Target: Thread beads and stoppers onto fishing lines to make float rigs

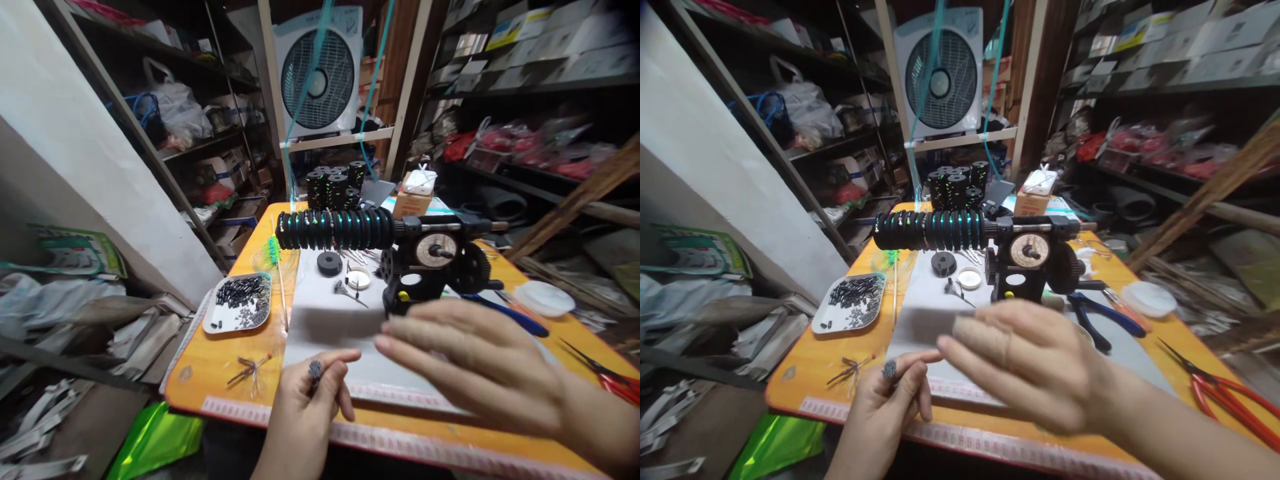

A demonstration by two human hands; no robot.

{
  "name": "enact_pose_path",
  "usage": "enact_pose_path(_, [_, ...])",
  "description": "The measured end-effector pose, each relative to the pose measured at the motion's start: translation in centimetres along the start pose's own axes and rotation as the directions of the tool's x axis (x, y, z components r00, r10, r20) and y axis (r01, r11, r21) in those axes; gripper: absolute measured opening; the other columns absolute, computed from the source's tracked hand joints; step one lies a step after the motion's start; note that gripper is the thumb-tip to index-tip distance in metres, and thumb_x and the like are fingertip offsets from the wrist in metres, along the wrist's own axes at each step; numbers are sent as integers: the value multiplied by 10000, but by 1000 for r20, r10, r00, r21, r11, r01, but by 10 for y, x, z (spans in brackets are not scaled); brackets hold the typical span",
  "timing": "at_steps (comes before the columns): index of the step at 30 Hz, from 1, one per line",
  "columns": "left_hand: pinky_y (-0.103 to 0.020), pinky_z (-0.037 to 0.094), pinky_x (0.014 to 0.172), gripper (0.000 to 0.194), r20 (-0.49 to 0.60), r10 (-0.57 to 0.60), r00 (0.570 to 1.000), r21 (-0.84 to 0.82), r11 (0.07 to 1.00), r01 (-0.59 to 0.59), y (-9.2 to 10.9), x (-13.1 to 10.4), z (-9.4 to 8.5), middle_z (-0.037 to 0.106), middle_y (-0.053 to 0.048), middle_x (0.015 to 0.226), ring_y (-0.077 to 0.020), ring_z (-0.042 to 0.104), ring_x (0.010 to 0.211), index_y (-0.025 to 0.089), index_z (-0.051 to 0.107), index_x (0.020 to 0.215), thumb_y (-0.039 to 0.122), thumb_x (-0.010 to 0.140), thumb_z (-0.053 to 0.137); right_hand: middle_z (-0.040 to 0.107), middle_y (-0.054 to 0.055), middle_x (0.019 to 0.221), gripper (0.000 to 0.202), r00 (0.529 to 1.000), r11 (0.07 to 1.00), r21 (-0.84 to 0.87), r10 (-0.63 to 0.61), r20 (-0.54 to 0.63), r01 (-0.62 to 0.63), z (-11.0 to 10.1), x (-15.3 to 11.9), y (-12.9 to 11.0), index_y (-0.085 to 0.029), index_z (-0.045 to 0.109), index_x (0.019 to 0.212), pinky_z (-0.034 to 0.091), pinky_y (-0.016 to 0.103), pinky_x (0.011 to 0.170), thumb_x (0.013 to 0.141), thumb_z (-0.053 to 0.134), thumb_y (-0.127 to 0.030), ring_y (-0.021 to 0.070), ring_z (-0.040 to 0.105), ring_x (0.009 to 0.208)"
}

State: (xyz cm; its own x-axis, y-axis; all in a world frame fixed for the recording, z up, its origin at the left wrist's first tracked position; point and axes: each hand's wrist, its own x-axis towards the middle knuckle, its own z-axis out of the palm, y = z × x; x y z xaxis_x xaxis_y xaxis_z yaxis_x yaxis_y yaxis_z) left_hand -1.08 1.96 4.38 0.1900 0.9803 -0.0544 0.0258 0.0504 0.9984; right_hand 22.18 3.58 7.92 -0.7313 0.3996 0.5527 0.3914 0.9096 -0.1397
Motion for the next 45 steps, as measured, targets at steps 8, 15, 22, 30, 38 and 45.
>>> enact_pose_path(8, [-276, 461, 625, 340, -102, 101, 990, 147, 985, -85, -3, -29, 0, 625, -5, 452, -144, 568, 458, 201, 822, 925, 463, 904, 607, 725, 65, 1045, 281, 974, 966, -126, -225, 2, 224, -2, 47, 12, -217, 679, 1059, 535, 418, 966, 1034, 399, -228, 212, 661, 1019])
enact_pose_path(15, [-297, 506, 720, 309, -261, 123, 957, 388, 922, -13, -2, -29, -62, 770, -53, 781, -207, 679, 725, 244, 814, 966, 456, 891, 602, 706, 85, 897, 310, 951, 926, -218, -300, 73, 309, 17, 54, 23, -157, 640, 956, 507, 352, 733, 1010, 343, -90, 183, 626, 796])
enact_pose_path(22, [-353, 486, 739, 330, -211, 49, 976, 842, 517, 156, 17, 4, -119, 765, -73, 955, -271, 689, 844, 227, 750, 1088, 424, 882, 583, 647, 96, 863, 197, 998, 999, -2, -43, -43, 43, 42, 43, 12, -125, 625, 934, 425, 288, 621, 872, 495, 10, 165, 549, 724])
enact_pose_path(30, [-320, 456, 716, 38, -101, 14, 995, 873, 481, 82, 8, 7, -120, 640, -38, 946, -222, 667, 782, 229, 679, 801, 251, 802, 648, 641, 95, 849, 216, 995, 998, 56, -7, -95, 12, 52, 39, 7, -116, 618, 947, 428, 285, 628, 852, 508, 44, 169, 564, 753])
enact_pose_path(38, [-291, 482, 727, 145, -147, 127, 981, 728, 685, 20, 8, -6, -101, 681, -41, 907, -189, 657, 791, 216, 594, 824, 313, 914, 534, 612, 72, 808, 189, 983, 977, 193, 118, -139, -90, 48, 40, -3, -133, 635, 947, 422, 275, 601, 885, 520, 3, 153, 535, 721])
enact_pose_path(45, [-174, 416, 543, 348, -227, -54, 972, -327, 945, -24, 0, -20, -12, 644, 35, 608, -84, 572, 554, 191, 599, 817, 469, 754, 798, 627, 54, 823, 144, 930, 858, 476, 316, -190, -194, 44, 45, -8, -144, 709, 950, 483, 210, 622, 912, 594, -67, 114, 600, 742])
